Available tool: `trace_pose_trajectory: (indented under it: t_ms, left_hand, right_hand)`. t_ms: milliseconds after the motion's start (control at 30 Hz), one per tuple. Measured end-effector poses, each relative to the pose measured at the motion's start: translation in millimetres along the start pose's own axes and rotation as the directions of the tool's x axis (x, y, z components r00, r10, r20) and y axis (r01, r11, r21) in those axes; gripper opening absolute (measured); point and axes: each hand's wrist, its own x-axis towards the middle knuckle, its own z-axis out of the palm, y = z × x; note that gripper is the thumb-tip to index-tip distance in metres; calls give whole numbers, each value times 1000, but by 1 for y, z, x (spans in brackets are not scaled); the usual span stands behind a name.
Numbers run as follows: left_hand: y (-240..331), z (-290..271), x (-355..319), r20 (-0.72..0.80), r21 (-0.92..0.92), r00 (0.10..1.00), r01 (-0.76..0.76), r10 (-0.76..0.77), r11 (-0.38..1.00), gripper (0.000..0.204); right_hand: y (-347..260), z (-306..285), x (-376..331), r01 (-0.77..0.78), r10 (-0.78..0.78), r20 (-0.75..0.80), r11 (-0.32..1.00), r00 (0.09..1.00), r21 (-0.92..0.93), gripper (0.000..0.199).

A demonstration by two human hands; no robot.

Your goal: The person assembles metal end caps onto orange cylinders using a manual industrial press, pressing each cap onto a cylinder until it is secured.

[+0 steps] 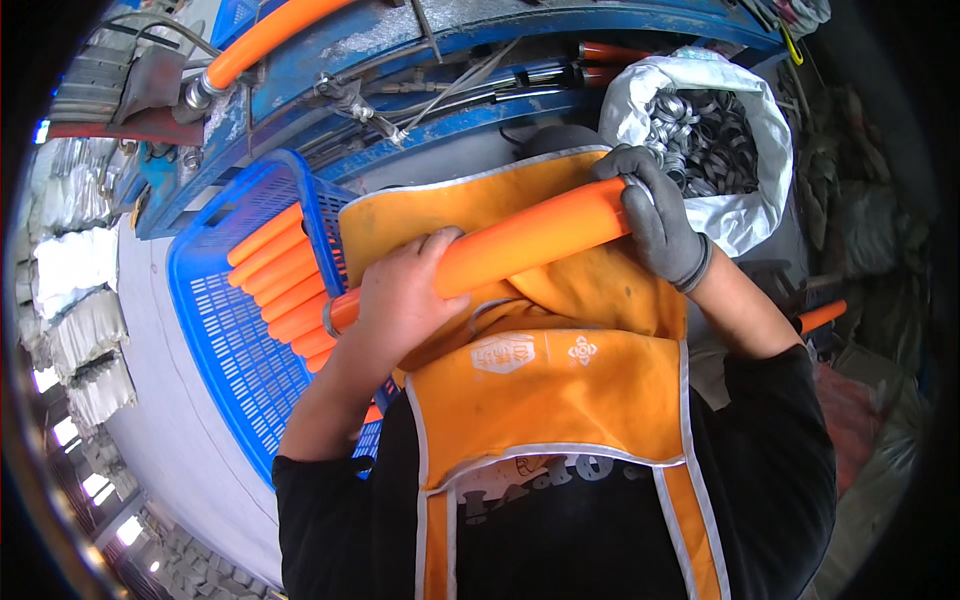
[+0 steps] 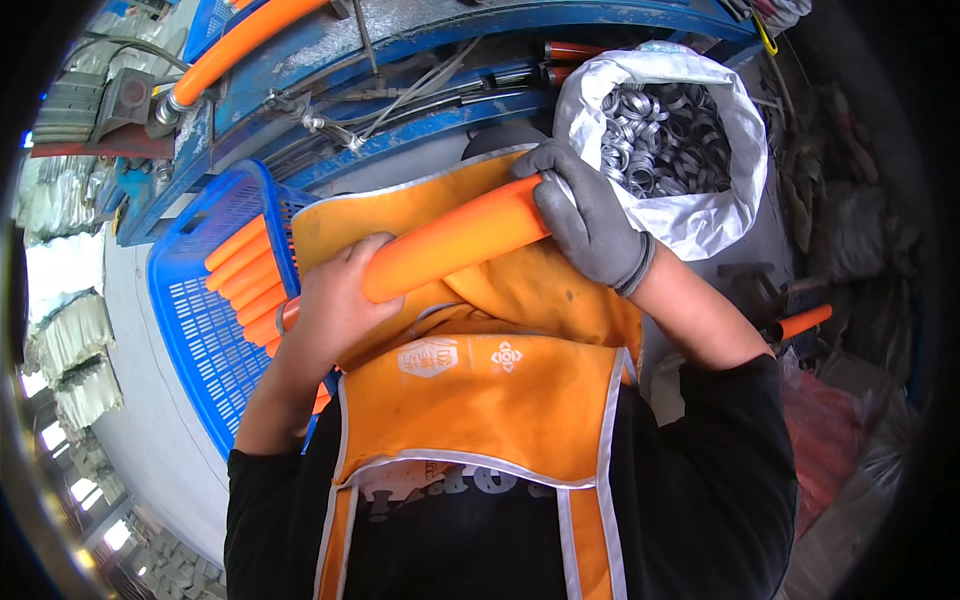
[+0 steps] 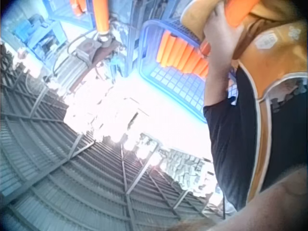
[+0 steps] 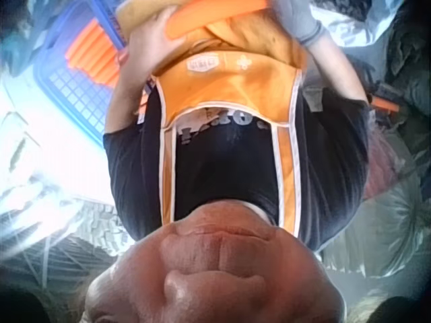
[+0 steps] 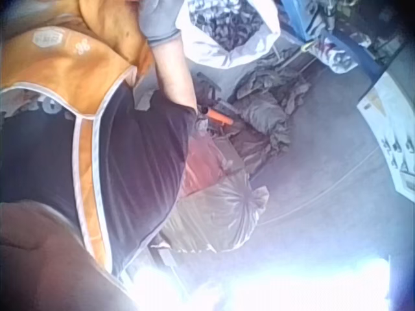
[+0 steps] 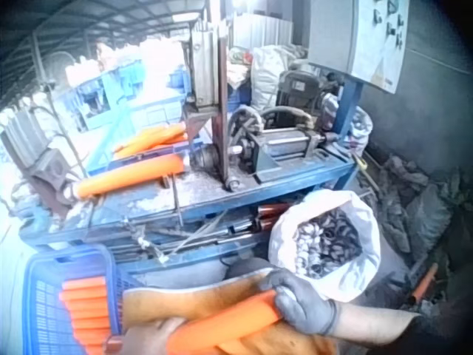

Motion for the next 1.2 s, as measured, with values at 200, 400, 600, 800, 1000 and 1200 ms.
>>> trace_pose_trajectory:
  t_ms: [200,400,600,800,1000,1200]
  left_hand:
    - [1,4,2,-56,66,998,5,-1,998,52]
    - [5,-13,5,-47,43,999,6,-4,999,57]
    - [-37,-68,16,-365,122,917,-122,158,985,56]
    - [-63,-118,32,-492,203,845,-122,208,972,55]
    - [-71,-167,42,-579,381,782,11,230,924,56]
    - [-84,-202,100,-648,478,711,102,271,873,60]
  right_hand:
    - [0,-1,8,34,-35,-20,999,999,-38,26]
    - [25,-1,13,-221,225,42,879,973,421,36]
    - [161,-98,-5,-402,377,-178,677,909,-617,42]
    - [280,-138,-116,-423,865,-217,-7,452,-906,45]
    - [249,-105,-79,-558,837,-288,24,465,-829,34]
    - [277,-103,-101,-558,801,-296,57,520,-828,29]
